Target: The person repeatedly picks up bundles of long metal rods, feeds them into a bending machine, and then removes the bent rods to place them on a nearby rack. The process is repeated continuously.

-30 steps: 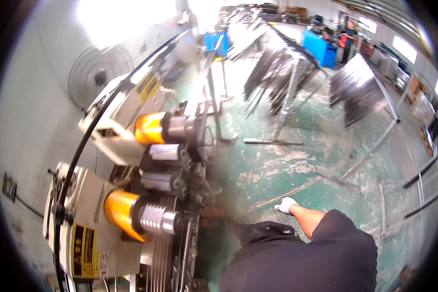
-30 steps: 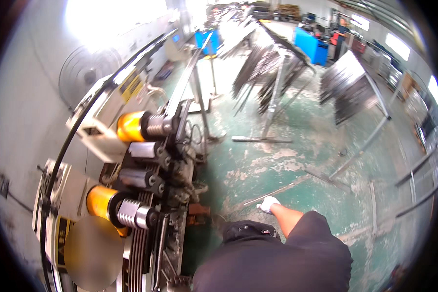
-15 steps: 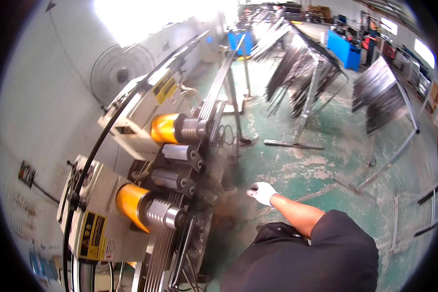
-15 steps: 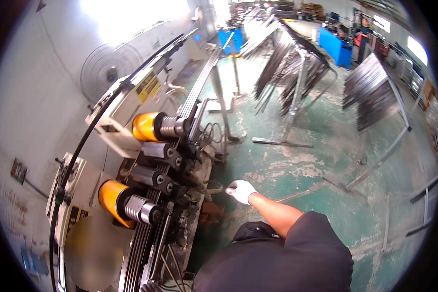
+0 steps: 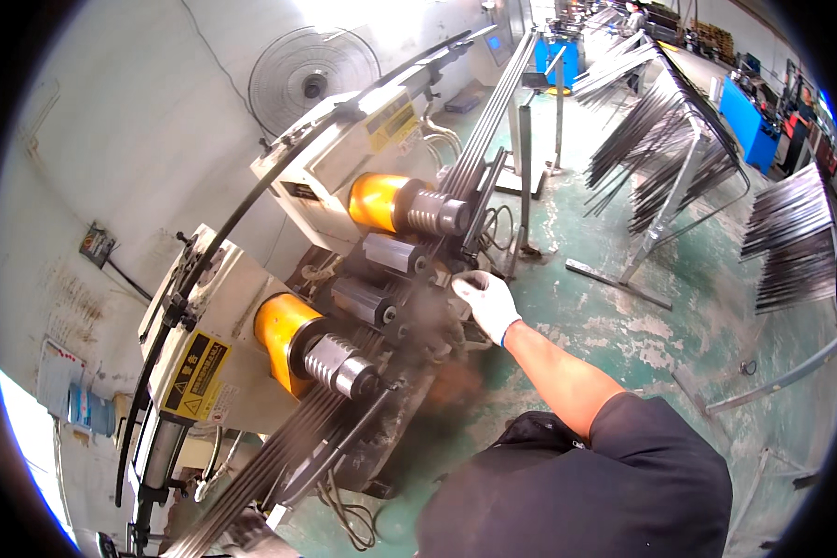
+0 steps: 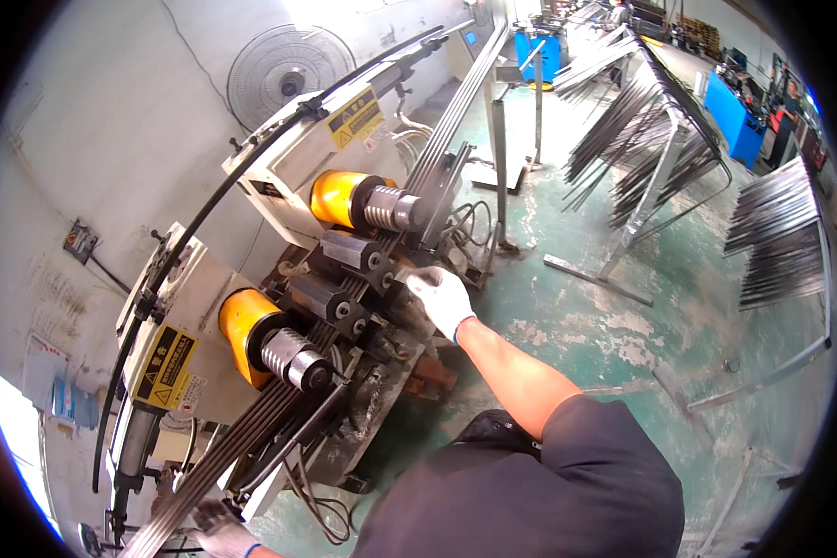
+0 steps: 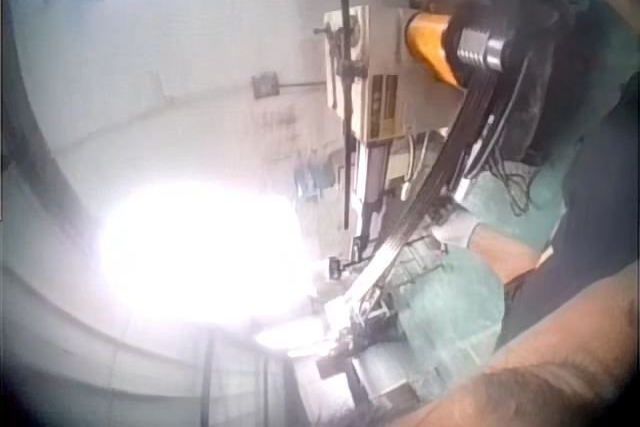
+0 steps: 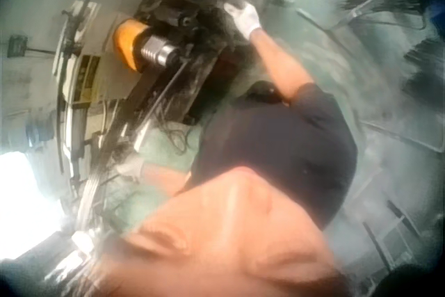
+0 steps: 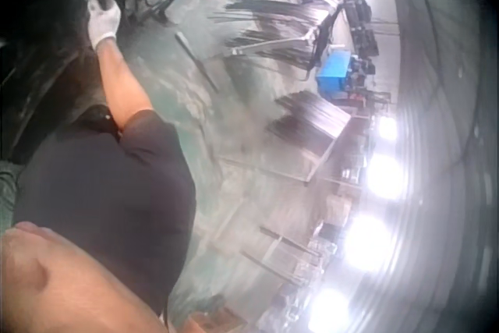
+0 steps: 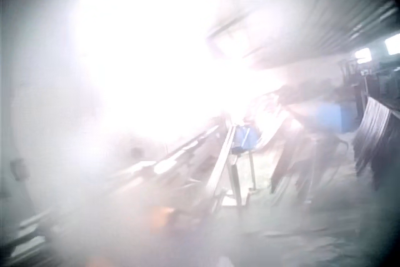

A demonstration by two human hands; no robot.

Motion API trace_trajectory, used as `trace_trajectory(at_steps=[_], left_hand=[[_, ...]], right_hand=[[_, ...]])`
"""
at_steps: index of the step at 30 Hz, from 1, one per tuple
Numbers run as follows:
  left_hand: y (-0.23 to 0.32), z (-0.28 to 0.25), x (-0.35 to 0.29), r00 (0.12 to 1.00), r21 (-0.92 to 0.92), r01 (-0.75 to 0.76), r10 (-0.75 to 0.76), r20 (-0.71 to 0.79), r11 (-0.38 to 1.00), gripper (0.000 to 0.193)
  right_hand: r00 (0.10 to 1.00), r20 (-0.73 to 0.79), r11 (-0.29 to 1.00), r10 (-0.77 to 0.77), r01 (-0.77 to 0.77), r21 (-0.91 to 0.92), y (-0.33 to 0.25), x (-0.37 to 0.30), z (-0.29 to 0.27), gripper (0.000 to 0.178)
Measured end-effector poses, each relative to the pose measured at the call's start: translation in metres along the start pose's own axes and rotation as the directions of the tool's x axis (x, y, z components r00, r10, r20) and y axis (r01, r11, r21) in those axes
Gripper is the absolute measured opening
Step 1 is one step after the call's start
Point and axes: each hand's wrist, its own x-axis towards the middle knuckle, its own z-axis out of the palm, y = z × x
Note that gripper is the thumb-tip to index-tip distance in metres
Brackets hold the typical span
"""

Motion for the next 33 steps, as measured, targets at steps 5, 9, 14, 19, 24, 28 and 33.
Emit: trace_trajectory(at_steps=[5,9,14,19,24,28,33], left_hand=[[0.210,0.230,-0.020,0.971,-0.228,-0.004,-0.051,-0.233,0.974,0.069],[0.253,0.260,0.011,0.990,-0.028,0.101,-0.104,-0.091,0.994,0.064],[0.274,0.340,0.012,0.988,0.027,-0.150,0.150,-0.020,0.988,0.045],[0.289,0.401,0.013,0.954,0.049,-0.228,0.213,0.212,0.972,0.039],[0.282,0.461,0.005,0.878,0.246,-0.409,0.305,0.370,0.879,0.037],[0.292,0.510,-0.013,0.828,0.345,-0.463,0.260,0.497,0.816,0.033],[0.293,0.528,-0.016,0.818,0.273,-0.401,0.208,0.536,0.875,0.029]], right_hand=[[0.969,-0.215,0.979,-0.122,0.082,-0.185,0.000,0.044,0.004,0.044],[0.986,-0.140,0.983,0.092,-0.068,0.168,0.006,0.085,0.025,0.048],[0.985,-0.015,0.912,0.173,-0.154,0.380,-0.021,0.097,0.050,0.041],[0.924,0.107,0.782,0.366,-0.368,0.504,-0.048,0.104,0.048,0.045],[0.960,0.079,0.851,0.269,-0.276,0.447,-0.024,0.112,0.045,0.057],[0.977,0.063,0.928,0.205,-0.214,0.306,-0.020,0.116,0.045,0.057],[0.985,0.116,0.848,0.128,-0.169,0.502,-0.018,0.112,0.049,0.052]])
